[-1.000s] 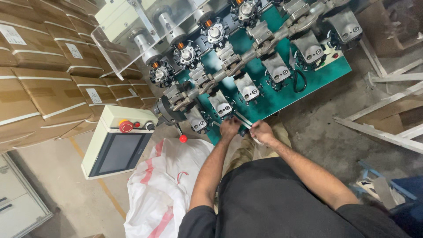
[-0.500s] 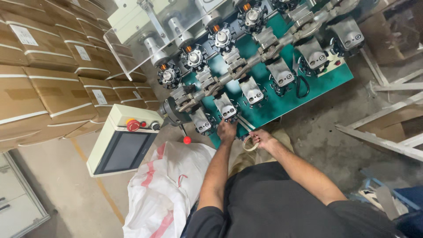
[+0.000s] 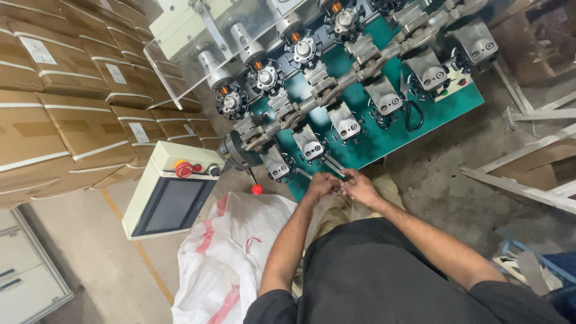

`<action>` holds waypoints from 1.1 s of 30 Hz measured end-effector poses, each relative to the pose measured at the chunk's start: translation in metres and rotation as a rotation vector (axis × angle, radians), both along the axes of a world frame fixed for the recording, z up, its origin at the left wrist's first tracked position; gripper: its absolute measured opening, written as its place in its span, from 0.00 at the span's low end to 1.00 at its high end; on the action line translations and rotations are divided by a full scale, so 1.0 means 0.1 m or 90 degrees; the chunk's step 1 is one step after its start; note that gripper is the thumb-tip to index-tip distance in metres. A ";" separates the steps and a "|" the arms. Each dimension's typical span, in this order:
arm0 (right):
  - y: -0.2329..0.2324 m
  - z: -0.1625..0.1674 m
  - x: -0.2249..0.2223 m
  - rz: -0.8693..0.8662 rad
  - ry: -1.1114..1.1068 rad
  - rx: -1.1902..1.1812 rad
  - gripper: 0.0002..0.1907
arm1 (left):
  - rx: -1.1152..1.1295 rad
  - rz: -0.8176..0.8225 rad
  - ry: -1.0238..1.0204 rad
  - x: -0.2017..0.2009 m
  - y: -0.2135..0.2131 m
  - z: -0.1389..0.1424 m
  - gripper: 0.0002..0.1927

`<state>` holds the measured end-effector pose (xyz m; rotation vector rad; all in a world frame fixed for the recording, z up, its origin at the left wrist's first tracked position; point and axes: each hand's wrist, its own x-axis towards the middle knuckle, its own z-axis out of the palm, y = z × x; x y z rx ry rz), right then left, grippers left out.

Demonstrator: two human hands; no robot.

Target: The person works at a multi-head machine, removing black pump components from its stations and trimming material with scissors. They wrap the components in bubble wrap, place them into a cardboard box, then retrieve more components from a blue bin and return to the machine to continue.

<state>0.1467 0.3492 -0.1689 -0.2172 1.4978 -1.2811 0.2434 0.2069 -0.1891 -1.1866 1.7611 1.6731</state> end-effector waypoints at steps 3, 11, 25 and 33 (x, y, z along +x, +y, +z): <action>-0.07 -0.10 0.02 0.026 -0.043 0.145 0.08 | -0.352 -0.077 -0.065 -0.04 -0.10 -0.02 0.17; -0.18 -0.34 0.06 -0.177 -0.334 0.202 0.06 | -0.567 0.072 -0.081 -0.16 -0.32 -0.09 0.22; -0.18 -0.02 0.13 0.036 -0.063 0.165 0.10 | -0.245 0.065 0.021 0.18 -0.05 -0.01 0.14; -0.23 -0.22 0.16 -0.094 -0.313 0.191 0.08 | -0.562 0.107 -0.072 0.01 -0.33 -0.06 0.30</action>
